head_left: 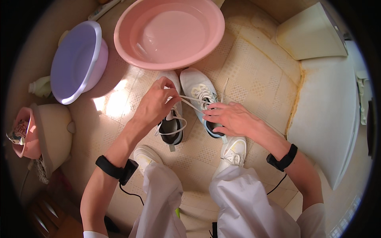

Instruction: The recorder attaches a small circular component to a sneaker and then ties the shoelaces.

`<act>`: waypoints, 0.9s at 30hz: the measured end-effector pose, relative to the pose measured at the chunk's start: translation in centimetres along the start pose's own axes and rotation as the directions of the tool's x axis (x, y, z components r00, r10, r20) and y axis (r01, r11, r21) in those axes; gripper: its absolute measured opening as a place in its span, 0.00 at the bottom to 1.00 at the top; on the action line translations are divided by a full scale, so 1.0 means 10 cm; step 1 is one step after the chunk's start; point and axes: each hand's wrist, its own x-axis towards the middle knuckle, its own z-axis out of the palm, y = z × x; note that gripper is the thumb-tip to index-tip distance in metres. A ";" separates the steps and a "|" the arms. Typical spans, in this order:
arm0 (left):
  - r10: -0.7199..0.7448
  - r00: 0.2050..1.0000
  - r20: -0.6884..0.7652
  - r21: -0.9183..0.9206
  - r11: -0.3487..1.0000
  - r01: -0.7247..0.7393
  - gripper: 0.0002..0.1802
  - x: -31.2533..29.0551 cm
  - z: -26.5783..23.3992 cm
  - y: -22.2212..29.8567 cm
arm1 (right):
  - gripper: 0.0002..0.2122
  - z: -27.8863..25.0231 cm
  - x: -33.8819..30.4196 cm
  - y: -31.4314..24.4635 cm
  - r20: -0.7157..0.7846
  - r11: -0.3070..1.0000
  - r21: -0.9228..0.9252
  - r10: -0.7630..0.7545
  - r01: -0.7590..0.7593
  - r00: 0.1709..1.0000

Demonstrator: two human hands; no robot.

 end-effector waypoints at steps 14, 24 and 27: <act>0.275 0.961 0.024 0.196 0.941 -0.274 0.16 -0.05 0.56 0.34 | 0.19 0.00 0.05 0.00 -0.063 0.997 0.051 -0.048 0.052 0.997; 0.225 0.954 0.197 0.277 0.921 -0.274 0.07 -0.01 0.79 0.32 | 0.19 -0.03 0.04 -0.06 -0.047 0.999 0.019 -0.027 0.027 0.999; 0.262 0.950 0.171 0.246 0.922 -0.298 0.02 -0.02 0.64 0.24 | 0.19 0.02 0.02 -0.05 -0.085 0.999 0.038 -0.025 0.028 0.996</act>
